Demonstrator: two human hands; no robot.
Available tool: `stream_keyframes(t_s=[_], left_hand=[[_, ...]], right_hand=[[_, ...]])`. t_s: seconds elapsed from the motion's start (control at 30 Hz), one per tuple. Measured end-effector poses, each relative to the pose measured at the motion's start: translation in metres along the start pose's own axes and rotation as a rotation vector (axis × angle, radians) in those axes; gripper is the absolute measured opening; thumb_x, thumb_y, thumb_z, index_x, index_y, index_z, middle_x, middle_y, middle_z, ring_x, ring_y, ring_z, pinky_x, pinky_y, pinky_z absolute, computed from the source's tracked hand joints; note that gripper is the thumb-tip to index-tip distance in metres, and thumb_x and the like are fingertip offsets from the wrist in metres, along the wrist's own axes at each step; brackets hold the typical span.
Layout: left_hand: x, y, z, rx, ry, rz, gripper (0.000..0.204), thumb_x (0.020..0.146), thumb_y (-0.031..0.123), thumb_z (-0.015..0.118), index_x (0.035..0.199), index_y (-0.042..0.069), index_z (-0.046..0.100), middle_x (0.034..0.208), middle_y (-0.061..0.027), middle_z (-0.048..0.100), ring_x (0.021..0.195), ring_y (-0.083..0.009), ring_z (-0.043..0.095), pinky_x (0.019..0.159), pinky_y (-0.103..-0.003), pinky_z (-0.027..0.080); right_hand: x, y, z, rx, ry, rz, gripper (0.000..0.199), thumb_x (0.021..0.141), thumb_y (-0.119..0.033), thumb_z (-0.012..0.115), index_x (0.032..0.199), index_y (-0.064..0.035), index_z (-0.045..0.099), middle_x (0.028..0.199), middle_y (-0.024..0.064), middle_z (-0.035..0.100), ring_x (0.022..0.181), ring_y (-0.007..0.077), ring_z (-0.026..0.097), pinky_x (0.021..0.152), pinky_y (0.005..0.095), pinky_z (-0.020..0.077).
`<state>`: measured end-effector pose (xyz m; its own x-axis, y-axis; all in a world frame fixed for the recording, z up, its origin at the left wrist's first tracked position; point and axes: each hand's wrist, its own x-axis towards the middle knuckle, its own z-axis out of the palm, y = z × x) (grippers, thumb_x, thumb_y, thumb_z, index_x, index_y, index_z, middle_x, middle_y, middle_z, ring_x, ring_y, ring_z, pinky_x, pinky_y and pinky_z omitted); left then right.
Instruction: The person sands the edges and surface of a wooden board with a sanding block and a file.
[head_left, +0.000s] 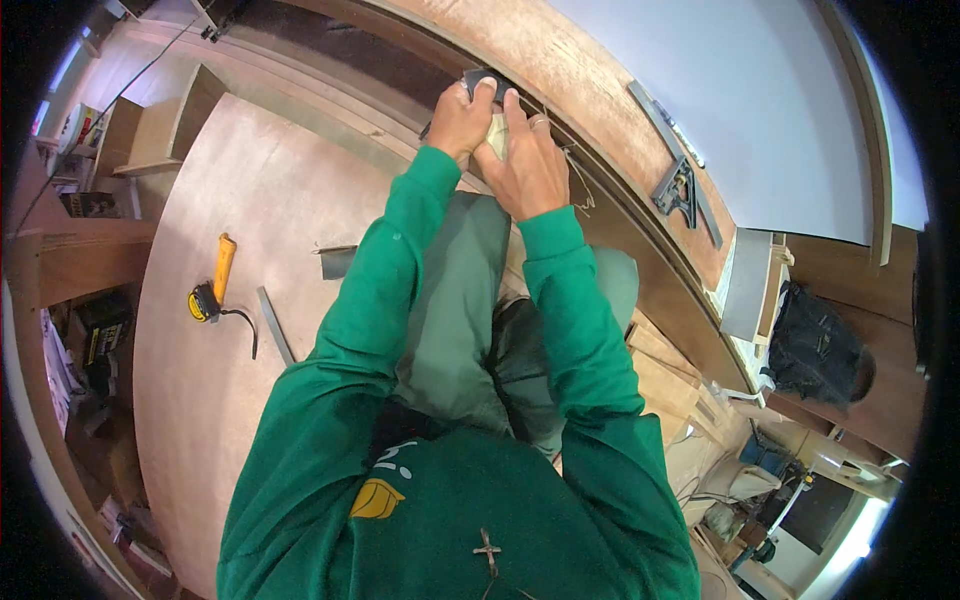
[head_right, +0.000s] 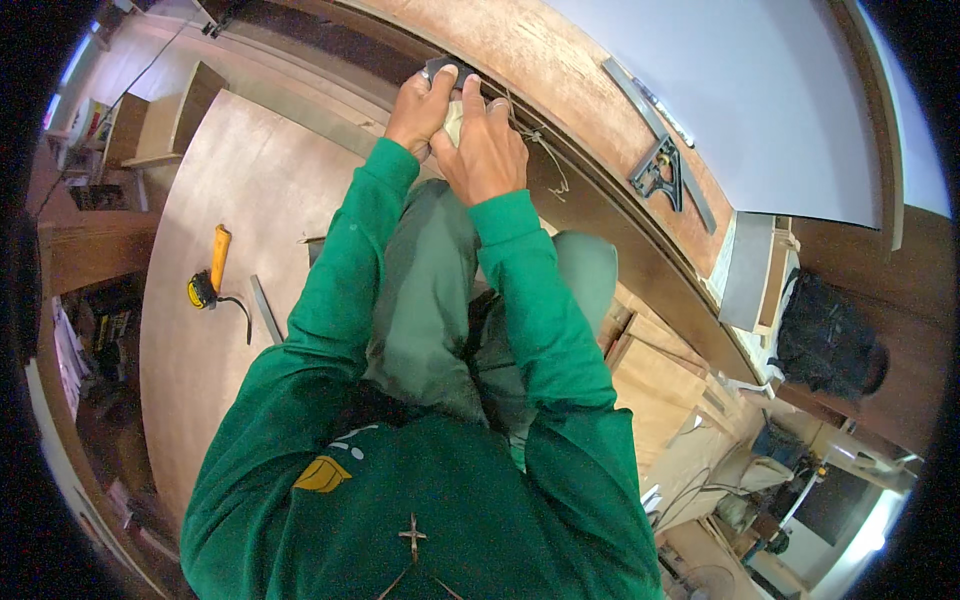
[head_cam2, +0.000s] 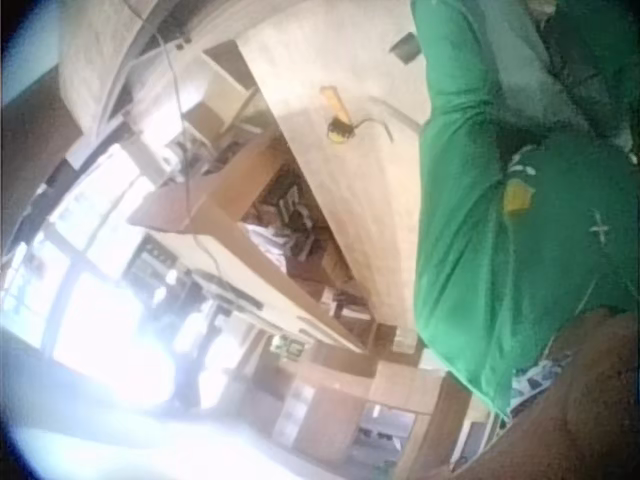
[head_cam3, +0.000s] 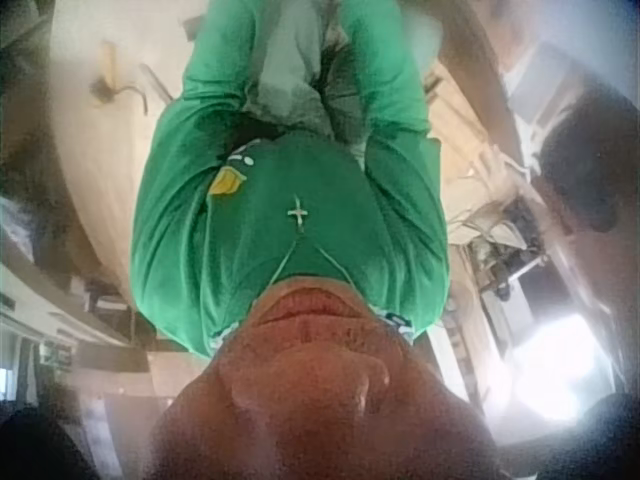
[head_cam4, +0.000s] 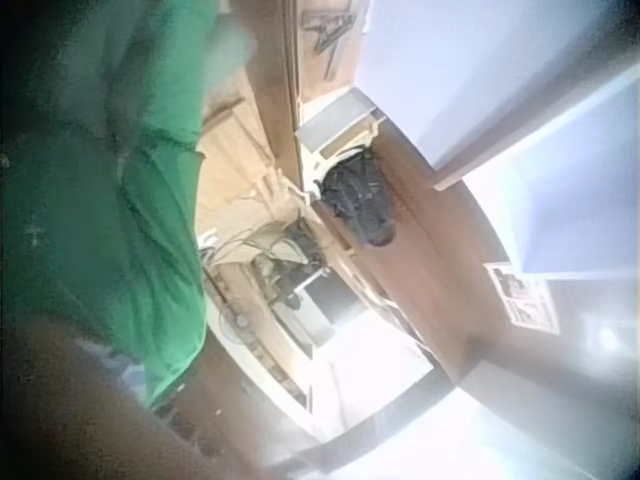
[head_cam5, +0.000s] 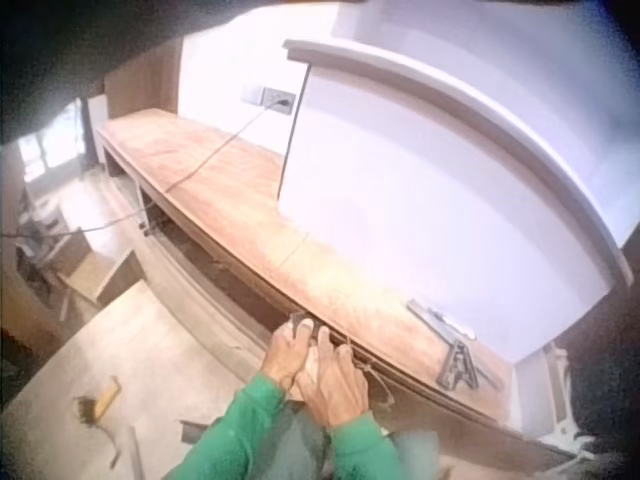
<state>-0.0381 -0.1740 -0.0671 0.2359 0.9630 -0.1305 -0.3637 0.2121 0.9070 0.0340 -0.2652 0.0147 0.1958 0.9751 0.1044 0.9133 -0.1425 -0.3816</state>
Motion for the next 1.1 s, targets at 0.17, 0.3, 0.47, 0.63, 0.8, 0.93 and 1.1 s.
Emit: stream_keyframes(t_s=[0.17, 0.3, 0.47, 0.63, 0.8, 0.93, 1.1], left_hand=[[-0.003, 0.000, -0.004, -0.034, 0.020, -0.046, 0.030, 0.100, 0.025, 0.057, 0.092, -0.001, 0.069, 0.078, -0.0056, 0.068, 0.070, -0.0142, 0.063, 0.064, -0.033, 0.050], [0.003, 0.000, -0.003, 0.002, -0.015, 0.050, 0.028, 0.100, 0.024, 0.057, 0.092, 0.000, 0.069, 0.078, -0.0050, 0.068, 0.070, -0.0133, 0.062, 0.063, -0.032, 0.050], [0.003, -0.004, -0.006, 0.021, -0.009, 0.002, 0.030, 0.100, 0.025, 0.056, 0.089, 0.000, 0.068, 0.077, -0.0045, 0.067, 0.070, -0.0144, 0.061, 0.066, -0.033, 0.050], [0.004, -0.004, -0.009, -0.025, -0.005, -0.010, 0.029, 0.101, 0.025, 0.056, 0.091, 0.000, 0.067, 0.081, -0.0043, 0.067, 0.071, -0.0136, 0.061, 0.066, -0.033, 0.050], [-0.001, 0.003, -0.001, -0.072, -0.003, -0.017, 0.029, 0.101, 0.026, 0.056, 0.095, -0.001, 0.067, 0.083, -0.0051, 0.068, 0.073, -0.0131, 0.061, 0.066, -0.032, 0.051], [0.005, -0.003, -0.015, 0.028, 0.014, 0.022, 0.029, 0.101, 0.025, 0.056, 0.096, -0.001, 0.068, 0.084, -0.0065, 0.069, 0.074, -0.0133, 0.062, 0.066, -0.032, 0.051], [0.000, 0.006, -0.012, -0.037, 0.007, -0.058, 0.030, 0.101, 0.026, 0.056, 0.095, -0.001, 0.068, 0.084, -0.0074, 0.069, 0.074, -0.0138, 0.063, 0.066, -0.032, 0.052]], right_hand=[[0.000, -0.001, -0.001, -0.023, -0.031, -0.049, 0.076, 0.087, -0.041, 0.067, 0.148, -0.0015, 0.045, 0.117, 0.0314, 0.058, 0.094, 0.0479, 0.067, 0.080, 0.0530, 0.0561], [0.003, -0.002, -0.003, -0.008, 0.002, -0.028, 0.076, 0.086, -0.041, 0.068, 0.148, -0.0028, 0.046, 0.117, 0.0345, 0.060, 0.101, 0.0497, 0.065, 0.084, 0.0536, 0.0540], [0.001, 0.003, 0.003, 0.051, -0.014, -0.023, 0.076, 0.086, -0.040, 0.068, 0.148, -0.0023, 0.046, 0.119, 0.0359, 0.059, 0.103, 0.0509, 0.064, 0.086, 0.0533, 0.0533], [0.002, -0.005, -0.003, 0.033, -0.054, -0.002, 0.078, 0.085, -0.039, 0.070, 0.149, -0.0027, 0.045, 0.120, 0.0373, 0.058, 0.103, 0.0516, 0.064, 0.087, 0.0527, 0.0534], [0.003, 0.000, 0.000, 0.025, -0.024, -0.028, 0.077, 0.085, -0.039, 0.069, 0.149, -0.0035, 0.045, 0.117, 0.0343, 0.060, 0.102, 0.0502, 0.064, 0.086, 0.0530, 0.0537], [0.002, -0.006, 0.004, 0.042, -0.040, -0.037, 0.077, 0.087, -0.039, 0.068, 0.150, -0.0040, 0.043, 0.115, 0.0316, 0.060, 0.099, 0.0489, 0.065, 0.084, 0.0530, 0.0538], [0.003, -0.005, 0.005, 0.039, -0.072, -0.035, 0.079, 0.086, -0.038, 0.067, 0.151, -0.0017, 0.041, 0.116, 0.0338, 0.056, 0.094, 0.0505, 0.067, 0.080, 0.0536, 0.0563]])
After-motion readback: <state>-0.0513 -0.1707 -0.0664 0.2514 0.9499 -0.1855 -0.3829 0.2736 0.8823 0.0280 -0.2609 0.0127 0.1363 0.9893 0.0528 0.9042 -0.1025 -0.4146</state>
